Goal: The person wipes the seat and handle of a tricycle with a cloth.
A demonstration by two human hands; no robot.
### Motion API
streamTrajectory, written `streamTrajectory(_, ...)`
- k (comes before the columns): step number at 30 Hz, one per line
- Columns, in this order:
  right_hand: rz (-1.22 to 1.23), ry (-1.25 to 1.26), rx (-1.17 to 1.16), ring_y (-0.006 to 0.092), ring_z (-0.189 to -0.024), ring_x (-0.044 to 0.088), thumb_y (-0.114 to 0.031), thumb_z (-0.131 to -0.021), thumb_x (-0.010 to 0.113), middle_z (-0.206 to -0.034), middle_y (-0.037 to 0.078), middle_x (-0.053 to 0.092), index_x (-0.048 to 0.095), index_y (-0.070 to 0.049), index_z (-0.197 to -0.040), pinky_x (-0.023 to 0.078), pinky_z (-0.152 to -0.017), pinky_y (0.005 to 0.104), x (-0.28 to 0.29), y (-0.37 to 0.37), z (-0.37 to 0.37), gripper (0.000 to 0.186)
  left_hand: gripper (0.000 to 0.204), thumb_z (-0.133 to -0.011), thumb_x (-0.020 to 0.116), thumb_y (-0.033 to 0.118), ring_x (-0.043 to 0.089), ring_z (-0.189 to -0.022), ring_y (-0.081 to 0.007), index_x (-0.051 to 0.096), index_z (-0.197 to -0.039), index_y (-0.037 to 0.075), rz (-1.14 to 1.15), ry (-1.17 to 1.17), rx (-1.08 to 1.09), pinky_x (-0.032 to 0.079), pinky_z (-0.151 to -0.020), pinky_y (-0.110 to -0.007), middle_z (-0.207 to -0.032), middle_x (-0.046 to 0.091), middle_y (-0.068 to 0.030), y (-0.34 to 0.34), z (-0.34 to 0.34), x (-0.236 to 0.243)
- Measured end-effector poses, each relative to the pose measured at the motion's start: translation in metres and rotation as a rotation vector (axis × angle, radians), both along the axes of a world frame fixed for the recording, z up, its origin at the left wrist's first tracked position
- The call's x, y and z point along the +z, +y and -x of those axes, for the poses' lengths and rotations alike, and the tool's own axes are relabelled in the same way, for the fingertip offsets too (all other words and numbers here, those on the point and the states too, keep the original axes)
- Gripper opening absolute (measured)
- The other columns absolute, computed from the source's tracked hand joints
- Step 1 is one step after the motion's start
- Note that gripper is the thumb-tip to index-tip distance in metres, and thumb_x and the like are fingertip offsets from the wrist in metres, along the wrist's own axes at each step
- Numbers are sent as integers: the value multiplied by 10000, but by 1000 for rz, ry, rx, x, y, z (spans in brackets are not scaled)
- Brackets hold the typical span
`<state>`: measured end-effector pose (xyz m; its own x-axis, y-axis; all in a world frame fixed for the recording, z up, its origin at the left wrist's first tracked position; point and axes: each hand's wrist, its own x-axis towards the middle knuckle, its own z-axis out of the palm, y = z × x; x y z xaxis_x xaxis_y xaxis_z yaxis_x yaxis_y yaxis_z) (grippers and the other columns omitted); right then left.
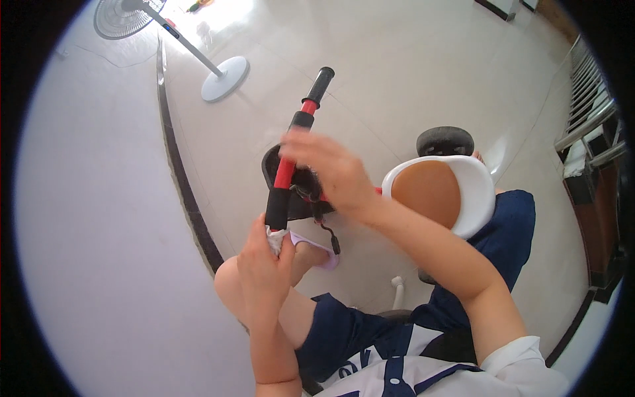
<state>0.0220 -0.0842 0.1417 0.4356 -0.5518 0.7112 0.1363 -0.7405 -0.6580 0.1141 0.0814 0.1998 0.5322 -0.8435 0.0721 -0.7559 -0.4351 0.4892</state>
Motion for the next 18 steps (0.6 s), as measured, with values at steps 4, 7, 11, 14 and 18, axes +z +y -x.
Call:
streamTrajectory(4, -21, -72, -235, 296, -1184, 565, 119, -836, 444, -1246, 126, 608, 625, -70, -1174, 449, -1031, 397, 11, -71, -6, 428, 385, -873, 606, 135, 625, -669, -304, 538, -1235, 19, 27, 26, -4, 467, -619, -368, -792, 637, -178, 0, 1, -3)
streamTrajectory(7, 350, 307, -179, 275, -1200, 548, 102, -843, 460, -1203, 98, 617, 602, -92, -1135, 400, -1087, 416, -1, -112, -7, 379, 397, -873, 607, 135, 622, -664, -303, 534, -1248, 23, -2, 12, 11, 468, -622, -371, -791, 635, -178, 0, 0, -7)
streamTrajectory(11, 563, 535, -128, 229, -1197, 541, 58, -856, 490, -1056, 53, 614, 544, -104, -1006, 308, -1169, 421, 7, -141, -9, 227, 400, -871, 609, 129, 623, -669, -302, 536, -1249, 22, -19, 47, 22, 469, -624, -370, -796, 635, -179, 2, 2, -2)
streamTrajectory(14, 655, 647, -184, 230, -1154, 560, 59, -848, 490, -1010, 60, 603, 531, -84, -963, 289, -1180, 421, 14, -161, -11, 188, 386, -870, 610, 130, 622, -675, -312, 546, -1234, 18, 6, 8, 19, 468, -623, -375, -793, 632, -182, 2, 1, -5)
streamTrajectory(18, 590, 820, -193, 235, -1089, 583, 40, -797, 558, -976, 64, 616, 550, -78, -917, 286, -1174, 413, 15, -165, -15, 169, 412, -843, 623, 163, 633, -801, -405, 546, -1211, -4, 7, 74, -7, 495, -689, -453, -904, 649, -230, -2, 0, -6)
